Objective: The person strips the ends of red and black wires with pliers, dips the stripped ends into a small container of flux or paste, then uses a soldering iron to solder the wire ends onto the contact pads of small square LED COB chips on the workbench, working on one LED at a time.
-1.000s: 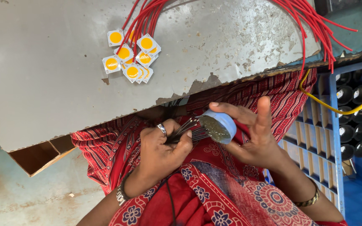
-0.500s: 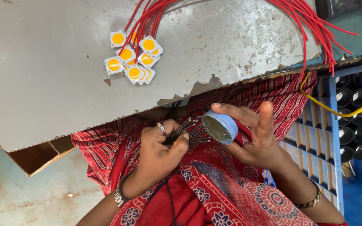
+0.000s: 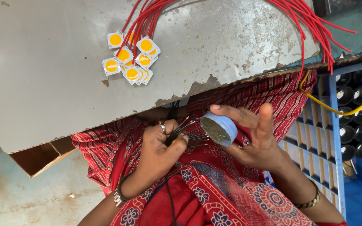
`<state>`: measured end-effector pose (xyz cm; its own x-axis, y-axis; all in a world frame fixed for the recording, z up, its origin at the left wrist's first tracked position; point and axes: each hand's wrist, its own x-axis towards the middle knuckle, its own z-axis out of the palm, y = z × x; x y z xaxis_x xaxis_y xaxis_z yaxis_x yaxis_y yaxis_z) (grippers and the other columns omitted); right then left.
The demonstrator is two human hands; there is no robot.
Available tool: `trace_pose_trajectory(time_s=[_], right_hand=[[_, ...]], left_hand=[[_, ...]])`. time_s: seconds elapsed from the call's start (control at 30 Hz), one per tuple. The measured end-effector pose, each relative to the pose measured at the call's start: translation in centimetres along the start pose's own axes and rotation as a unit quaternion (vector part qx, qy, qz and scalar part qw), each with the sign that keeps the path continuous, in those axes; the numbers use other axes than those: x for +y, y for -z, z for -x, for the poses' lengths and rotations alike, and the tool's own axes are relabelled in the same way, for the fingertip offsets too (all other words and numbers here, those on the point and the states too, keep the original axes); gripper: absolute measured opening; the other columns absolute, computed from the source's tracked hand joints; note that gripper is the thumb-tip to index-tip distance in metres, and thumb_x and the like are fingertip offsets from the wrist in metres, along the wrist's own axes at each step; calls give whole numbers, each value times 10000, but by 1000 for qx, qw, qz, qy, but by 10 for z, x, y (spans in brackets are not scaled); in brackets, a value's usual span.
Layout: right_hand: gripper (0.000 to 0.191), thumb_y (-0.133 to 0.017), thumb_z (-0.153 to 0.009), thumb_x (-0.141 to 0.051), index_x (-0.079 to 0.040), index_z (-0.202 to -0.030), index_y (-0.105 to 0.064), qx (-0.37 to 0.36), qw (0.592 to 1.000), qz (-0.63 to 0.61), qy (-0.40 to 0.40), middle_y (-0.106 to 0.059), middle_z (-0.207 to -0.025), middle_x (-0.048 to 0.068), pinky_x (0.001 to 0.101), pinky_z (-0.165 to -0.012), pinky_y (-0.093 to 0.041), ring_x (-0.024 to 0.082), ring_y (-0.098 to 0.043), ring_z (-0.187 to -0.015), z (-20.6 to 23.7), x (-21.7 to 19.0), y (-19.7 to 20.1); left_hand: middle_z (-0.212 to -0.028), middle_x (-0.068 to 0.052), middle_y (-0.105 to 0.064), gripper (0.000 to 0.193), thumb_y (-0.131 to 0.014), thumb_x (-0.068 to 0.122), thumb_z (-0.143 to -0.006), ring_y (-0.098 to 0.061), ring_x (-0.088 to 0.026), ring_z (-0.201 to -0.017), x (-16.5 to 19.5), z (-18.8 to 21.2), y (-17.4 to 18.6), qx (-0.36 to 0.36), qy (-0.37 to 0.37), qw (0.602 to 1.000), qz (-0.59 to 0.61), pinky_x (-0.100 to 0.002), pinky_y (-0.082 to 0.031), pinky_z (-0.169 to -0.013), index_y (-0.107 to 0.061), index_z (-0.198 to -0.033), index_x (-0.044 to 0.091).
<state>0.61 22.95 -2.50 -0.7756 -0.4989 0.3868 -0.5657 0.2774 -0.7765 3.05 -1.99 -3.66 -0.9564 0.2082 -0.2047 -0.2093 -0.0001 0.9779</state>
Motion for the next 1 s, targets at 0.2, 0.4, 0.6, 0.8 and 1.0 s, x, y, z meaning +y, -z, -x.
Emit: trace_pose_trajectory(time_s=[0.2,0.4,0.6,0.8,1.0], right_hand=[[1378,-798,-810,78,-342,-1586,260,-1,1000,16,-2,-596,-1370,228,429,-928,-612,340,-716,-1150,2,-4,1],[1375,-791,-820,95,-383,-1594,239,-10,1000,22,4,-607,-1390,219,390,-841,-609,278,-743,-1062,-1,-5,-1],[1394,-796,-807,84,-417,-1601,233,-9,999,33,17,-608,-1373,193,413,-843,-633,337,-753,-1087,-7,-7,-4],[1398,-807,-810,76,-420,-1593,240,-13,999,37,10,-611,-1383,189,390,-824,-624,308,-757,-1061,-7,-8,-5],[1378,-798,-823,82,-374,-1595,248,-3,998,55,7,-603,-1384,204,380,-805,-605,275,-745,-1000,-4,-5,-3]], left_hand=[[-641,92,-323,369,-648,45,-883,-297,-6,-621,-6,-1,-4,8,14,1000,5,-258,-243,-506,-356,-659,75],[-657,89,-397,295,-615,40,-890,-341,-7,-647,-5,-3,-5,10,-9,1000,22,-252,-304,-531,-408,-682,72],[-632,86,-402,310,-626,55,-887,-334,-17,-619,-1,-4,-7,19,27,999,33,-260,-294,-511,-413,-662,67],[-645,73,-381,331,-634,71,-891,-332,-22,-636,-2,-6,-9,25,-11,1000,12,-263,-302,-522,-383,-677,73],[-642,83,-337,370,-644,55,-899,-306,-13,-627,-2,-3,-6,27,3,1000,5,-264,-261,-507,-358,-667,84]])
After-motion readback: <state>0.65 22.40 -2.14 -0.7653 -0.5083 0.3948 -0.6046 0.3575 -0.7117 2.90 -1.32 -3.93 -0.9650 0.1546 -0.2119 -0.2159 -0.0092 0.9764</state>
